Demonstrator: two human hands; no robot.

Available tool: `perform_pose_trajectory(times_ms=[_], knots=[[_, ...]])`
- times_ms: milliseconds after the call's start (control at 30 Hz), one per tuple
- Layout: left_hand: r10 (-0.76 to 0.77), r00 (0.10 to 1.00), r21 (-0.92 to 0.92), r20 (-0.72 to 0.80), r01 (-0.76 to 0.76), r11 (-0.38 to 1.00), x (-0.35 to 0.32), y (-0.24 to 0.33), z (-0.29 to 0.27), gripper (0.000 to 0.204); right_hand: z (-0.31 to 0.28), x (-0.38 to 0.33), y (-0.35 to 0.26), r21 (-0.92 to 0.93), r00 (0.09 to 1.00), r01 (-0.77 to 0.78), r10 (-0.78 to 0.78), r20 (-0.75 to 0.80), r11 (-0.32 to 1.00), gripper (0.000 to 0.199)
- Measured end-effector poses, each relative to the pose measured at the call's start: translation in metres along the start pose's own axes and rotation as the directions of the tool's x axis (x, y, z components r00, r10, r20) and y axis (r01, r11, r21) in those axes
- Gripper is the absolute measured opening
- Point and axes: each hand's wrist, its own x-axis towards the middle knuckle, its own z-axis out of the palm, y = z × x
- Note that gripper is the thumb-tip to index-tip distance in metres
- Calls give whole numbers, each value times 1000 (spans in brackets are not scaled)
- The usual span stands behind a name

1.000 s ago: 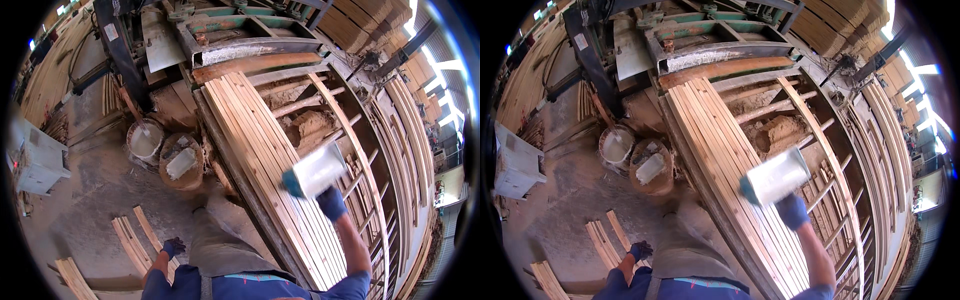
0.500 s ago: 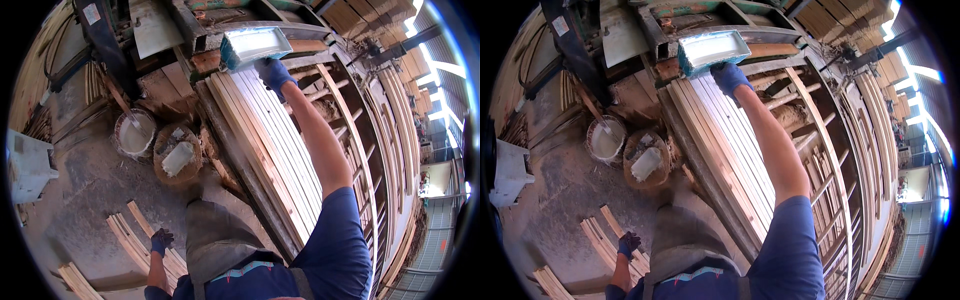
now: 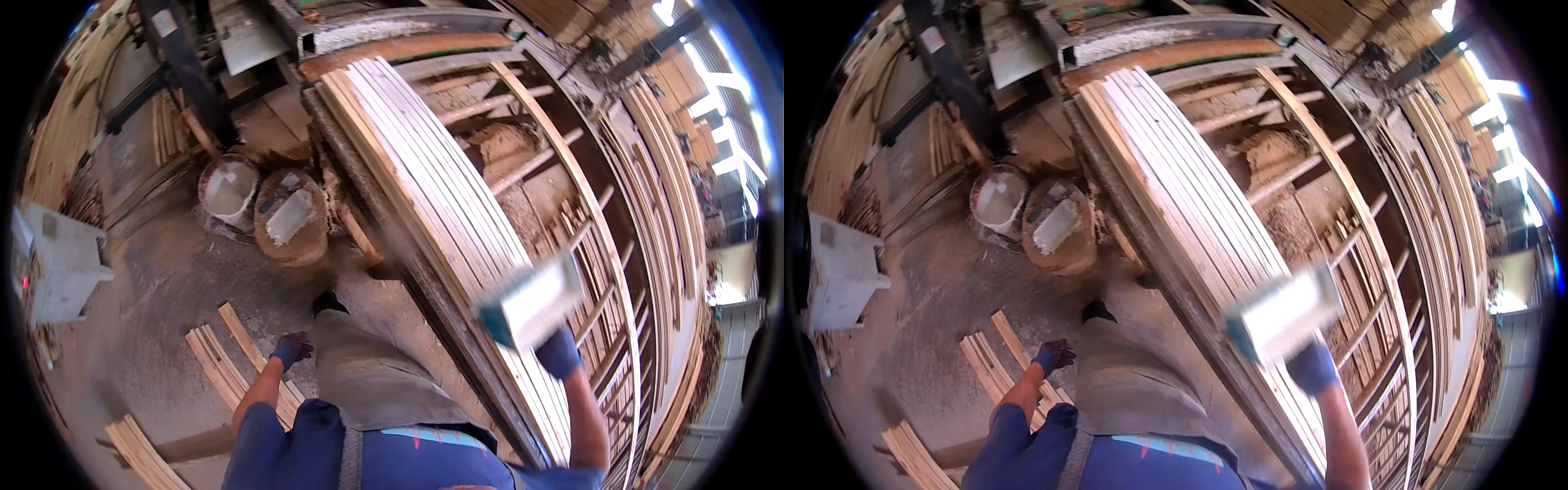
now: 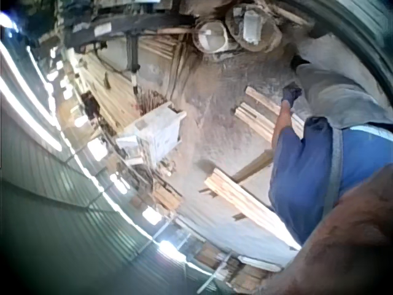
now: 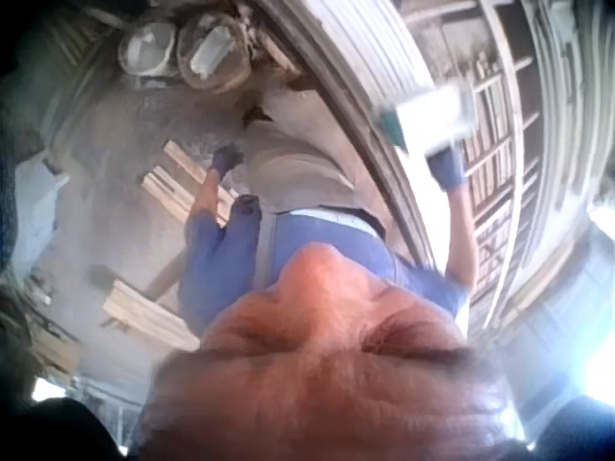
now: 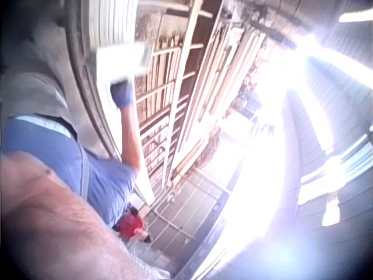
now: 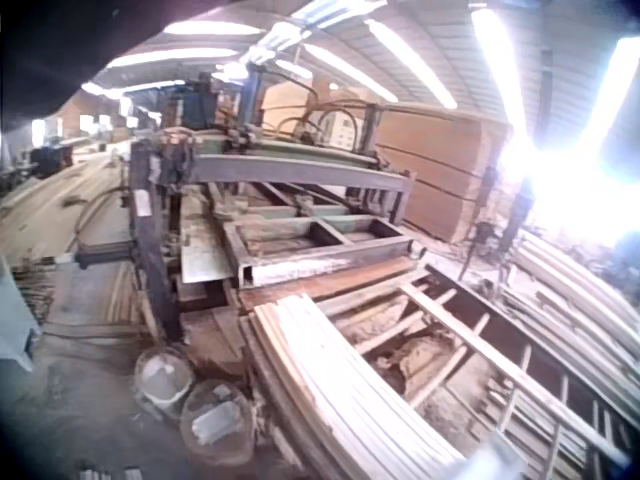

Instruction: The person stirs a white liquid in a bucket using a wooden stick. They then pick up long wooden planks and place them on a metal rack. Finally, they use a paint roller to apply the white liquid onto the surface of the planks.

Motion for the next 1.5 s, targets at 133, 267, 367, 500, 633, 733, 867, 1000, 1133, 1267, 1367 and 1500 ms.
perform_pose_trajectory(times_ms=[133, 267, 367, 500, 633, 733, 867, 1000, 1133, 1267, 1367, 1500], knots=[[123, 957, 363, 264, -217, 906, 10, -21, 2, 30, 4, -113, 19, 26, 942, -303, 295, 158, 953, 38], [-1, 993, 249, 122, -30, 968, -10, 4, 16, 32, 1, -93, 6, -39, 955, -286, 288, 71, 957, 34], [304, 917, 318, 258, -378, 870, -3, -8, -21, 35, -27, 4, -29, -134, 977, -155, 172, 126, 979, 28], [-70, 992, -310, -108, 34, 950, -1, 2, -23, 36, -32, 190, -81, -125, 997, 70, -73, -19, 990, 22], [-61, 973, -249, -223, 4, 969, -11, 37, -29, 40, -51, 395, -176, -38, 981, 145, -149, -126, 989, 28], [-46, 987, -359, -157, -14, 933, 3, 43, -56, 41, -69, 513, -235, 53, 967, 147, -132, -219, 988, 42], [22, 975, -364, -221, -103, 926, 13, 71, -76, 43, -89, 587, -270, 235, 974, 95, -41, -224, 967, 44], [11, 995, -543, -103, -65, 837, 19, 67, -94, 43, -79, 570, -229, 24, 967, 231, -227, -116, 973, 35], [-295, 937, -410, -185, 199, 890, 17, 45, -81, 47, -96, 471, -165, -131, 965, 252, -259, -38, 959, 27], [-435, 885, -365, -167, 355, 861, 9, 45, -51, 39, -94, 478, -157, -244, 964, 215, -246, -104, 946, 25], [-206, 975, -573, -77, 126, 810, 32, 34, -51, 30, -88, 568, -176, -308, 882, 346, -419, -217, 886, 22], [-226, 958, -614, -179, 70, 786, 45, 51, -39, 32, -106, 612, -235, 299, 992, 89, -58, -110, 950, 30]])
